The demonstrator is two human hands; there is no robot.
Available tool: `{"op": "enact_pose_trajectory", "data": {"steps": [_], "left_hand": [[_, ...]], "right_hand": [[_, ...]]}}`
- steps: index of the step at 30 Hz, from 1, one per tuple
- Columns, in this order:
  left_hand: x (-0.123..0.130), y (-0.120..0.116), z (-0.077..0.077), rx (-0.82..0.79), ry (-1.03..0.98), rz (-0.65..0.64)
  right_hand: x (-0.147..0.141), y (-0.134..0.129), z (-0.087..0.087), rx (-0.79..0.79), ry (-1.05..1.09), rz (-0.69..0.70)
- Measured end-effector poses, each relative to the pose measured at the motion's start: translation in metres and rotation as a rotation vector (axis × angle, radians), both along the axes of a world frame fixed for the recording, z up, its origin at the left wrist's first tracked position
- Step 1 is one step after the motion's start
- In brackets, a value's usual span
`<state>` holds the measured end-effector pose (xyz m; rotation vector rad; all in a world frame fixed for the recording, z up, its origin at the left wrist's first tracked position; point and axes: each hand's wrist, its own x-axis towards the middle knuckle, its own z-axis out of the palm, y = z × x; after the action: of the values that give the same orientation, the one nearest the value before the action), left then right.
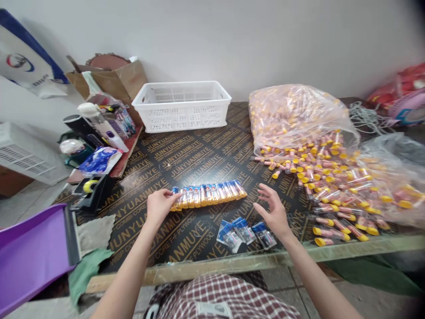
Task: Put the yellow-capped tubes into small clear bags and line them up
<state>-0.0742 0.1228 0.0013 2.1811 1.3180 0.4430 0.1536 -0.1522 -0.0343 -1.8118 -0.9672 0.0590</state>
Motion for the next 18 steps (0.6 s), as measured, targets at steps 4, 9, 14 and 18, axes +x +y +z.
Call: {"op": "enact_pose_trajectory", "data": {"steps": [4,9,14,18], "left_hand": [[0.002,0.0,-0.003,0.082,0.217,-0.064],[-0.01,-0.01,0.004,0.078,0.067,0.101],[-0.021,-0.02,0.004,-0.023,-0.09,0.146],[-0.026,-0.024,-0.009,-0.064,-0.126,0.047]], "right_hand": [[0.053,0.011,-0.02,-0.31,-0.335,-0.269],[0.127,0.033,-0.03,-0.487,-0.482,-0.442],[0.171,0.083,-0.027,-0.662,-0.674,-0.246],[0.194,0.113,-0.026,-0.784,-0.782,-0.159]]}}
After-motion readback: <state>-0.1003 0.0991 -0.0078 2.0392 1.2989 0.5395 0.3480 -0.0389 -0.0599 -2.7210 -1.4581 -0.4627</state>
